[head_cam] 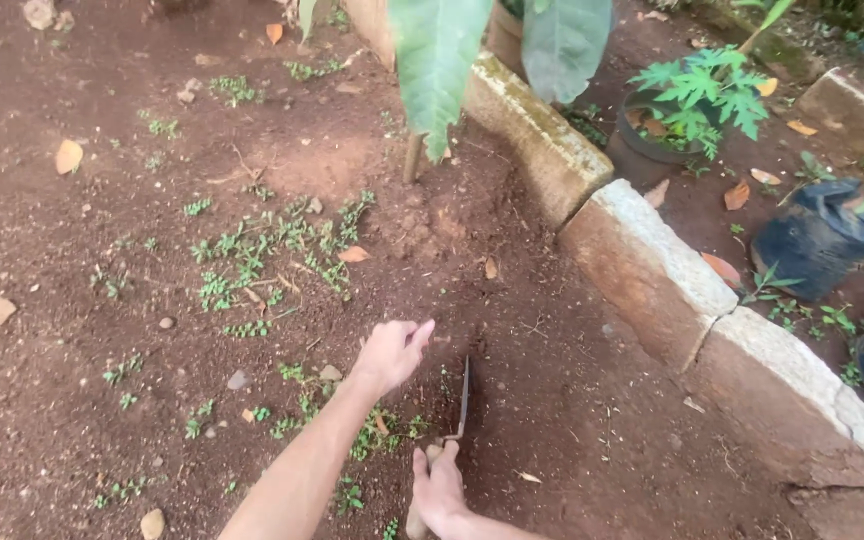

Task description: Manually pull weeds and use a hand trowel to clear vegetation from the soil around trees and plants.

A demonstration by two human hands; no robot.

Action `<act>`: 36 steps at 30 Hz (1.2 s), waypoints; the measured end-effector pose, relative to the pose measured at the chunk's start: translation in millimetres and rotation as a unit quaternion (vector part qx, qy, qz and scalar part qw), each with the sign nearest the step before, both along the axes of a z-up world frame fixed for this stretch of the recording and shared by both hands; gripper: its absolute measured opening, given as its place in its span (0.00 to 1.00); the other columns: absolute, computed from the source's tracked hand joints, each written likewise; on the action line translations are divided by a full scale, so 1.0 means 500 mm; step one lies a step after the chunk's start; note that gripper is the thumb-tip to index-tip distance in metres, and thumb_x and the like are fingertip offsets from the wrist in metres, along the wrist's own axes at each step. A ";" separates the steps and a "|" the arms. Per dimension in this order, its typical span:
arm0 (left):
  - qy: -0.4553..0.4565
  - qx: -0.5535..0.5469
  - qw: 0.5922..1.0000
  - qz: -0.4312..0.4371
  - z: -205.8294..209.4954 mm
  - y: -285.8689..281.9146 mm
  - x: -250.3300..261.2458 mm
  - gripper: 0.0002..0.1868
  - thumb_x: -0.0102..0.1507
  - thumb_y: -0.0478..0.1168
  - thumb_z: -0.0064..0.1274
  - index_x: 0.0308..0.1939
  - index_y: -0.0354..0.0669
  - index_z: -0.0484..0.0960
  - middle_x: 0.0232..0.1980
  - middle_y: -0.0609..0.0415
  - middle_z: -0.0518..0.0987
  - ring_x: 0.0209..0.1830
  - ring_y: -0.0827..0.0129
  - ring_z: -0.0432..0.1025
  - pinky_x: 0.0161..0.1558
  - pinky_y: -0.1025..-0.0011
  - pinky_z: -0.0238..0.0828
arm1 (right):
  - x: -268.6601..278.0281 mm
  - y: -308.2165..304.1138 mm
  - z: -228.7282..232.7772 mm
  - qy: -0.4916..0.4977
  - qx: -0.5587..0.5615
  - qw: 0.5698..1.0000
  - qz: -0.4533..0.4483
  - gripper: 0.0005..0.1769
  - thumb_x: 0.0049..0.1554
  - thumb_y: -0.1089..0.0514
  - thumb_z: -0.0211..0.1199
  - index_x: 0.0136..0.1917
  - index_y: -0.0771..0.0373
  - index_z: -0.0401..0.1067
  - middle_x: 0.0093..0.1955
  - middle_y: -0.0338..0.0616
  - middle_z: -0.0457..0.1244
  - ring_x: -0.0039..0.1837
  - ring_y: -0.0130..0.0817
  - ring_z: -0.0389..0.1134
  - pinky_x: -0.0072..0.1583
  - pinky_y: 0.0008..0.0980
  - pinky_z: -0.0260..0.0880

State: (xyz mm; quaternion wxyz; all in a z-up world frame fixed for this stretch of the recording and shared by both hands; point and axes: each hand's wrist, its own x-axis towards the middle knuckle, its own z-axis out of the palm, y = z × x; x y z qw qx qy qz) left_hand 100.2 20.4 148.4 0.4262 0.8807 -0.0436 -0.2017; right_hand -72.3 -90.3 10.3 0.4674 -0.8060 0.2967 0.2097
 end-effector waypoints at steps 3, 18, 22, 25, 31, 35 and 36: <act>0.031 0.013 0.999 -0.020 0.011 -0.006 -0.003 0.26 0.71 0.56 0.42 0.40 0.40 0.87 0.30 0.46 0.84 0.28 0.63 0.77 0.42 0.60 0.74 | -0.003 0.012 -0.004 -0.020 0.034 0.999 0.005 0.17 0.69 0.50 0.48 0.61 0.64 0.53 0.53 0.50 0.68 0.52 0.34 0.73 0.56 0.37 0.75; -0.075 0.021 0.996 0.046 0.034 0.154 -0.003 0.22 0.69 0.53 0.46 0.43 0.38 0.87 0.33 0.41 0.86 0.35 0.56 0.82 0.45 0.59 0.77 | 0.053 -0.037 0.223 -0.152 -0.003 0.911 0.384 0.12 0.68 0.55 0.50 0.59 0.66 0.61 0.45 0.39 0.60 0.42 0.24 0.63 0.43 0.26 0.70; -0.023 0.046 0.998 0.029 0.046 0.191 -0.013 0.24 0.70 0.53 0.44 0.42 0.37 0.86 0.33 0.43 0.86 0.35 0.56 0.82 0.45 0.58 0.77 | -0.025 -0.024 0.079 0.080 0.056 0.985 0.140 0.25 0.67 0.51 0.47 0.73 0.56 0.45 0.44 0.44 0.59 0.38 0.34 0.62 0.41 0.36 0.69; 0.026 0.093 0.995 0.009 0.025 0.194 0.004 0.27 0.73 0.55 0.40 0.38 0.36 0.85 0.32 0.43 0.86 0.33 0.56 0.79 0.44 0.56 0.78 | -0.175 -0.054 -0.228 -0.246 0.125 0.931 0.241 0.27 0.76 0.60 0.51 0.73 0.76 0.38 0.63 0.44 0.55 0.60 0.39 0.58 0.55 0.43 0.67; 0.001 0.073 0.997 -0.035 0.015 0.142 0.002 0.25 0.71 0.56 0.40 0.39 0.41 0.84 0.33 0.44 0.84 0.34 0.58 0.80 0.50 0.54 0.76 | -0.164 0.121 -0.108 0.017 0.135 0.940 0.312 0.19 0.73 0.54 0.50 0.67 0.71 0.52 0.70 0.54 0.50 0.60 0.33 0.67 0.59 0.32 0.76; 0.022 0.074 0.995 -0.064 0.026 0.138 0.005 0.27 0.71 0.57 0.40 0.38 0.39 0.84 0.35 0.43 0.84 0.36 0.56 0.80 0.51 0.53 0.75 | -0.088 0.192 0.110 0.089 0.230 0.909 0.337 0.23 0.71 0.54 0.47 0.72 0.65 0.44 0.57 0.41 0.52 0.51 0.24 0.61 0.50 0.29 0.69; 0.008 0.069 0.995 -0.065 0.022 0.142 0.004 0.26 0.71 0.57 0.41 0.38 0.39 0.84 0.36 0.42 0.84 0.37 0.54 0.79 0.51 0.53 0.74 | -0.080 0.201 0.134 0.048 0.229 0.894 0.382 0.18 0.69 0.56 0.46 0.68 0.64 0.47 0.52 0.47 0.55 0.44 0.30 0.58 0.43 0.30 0.64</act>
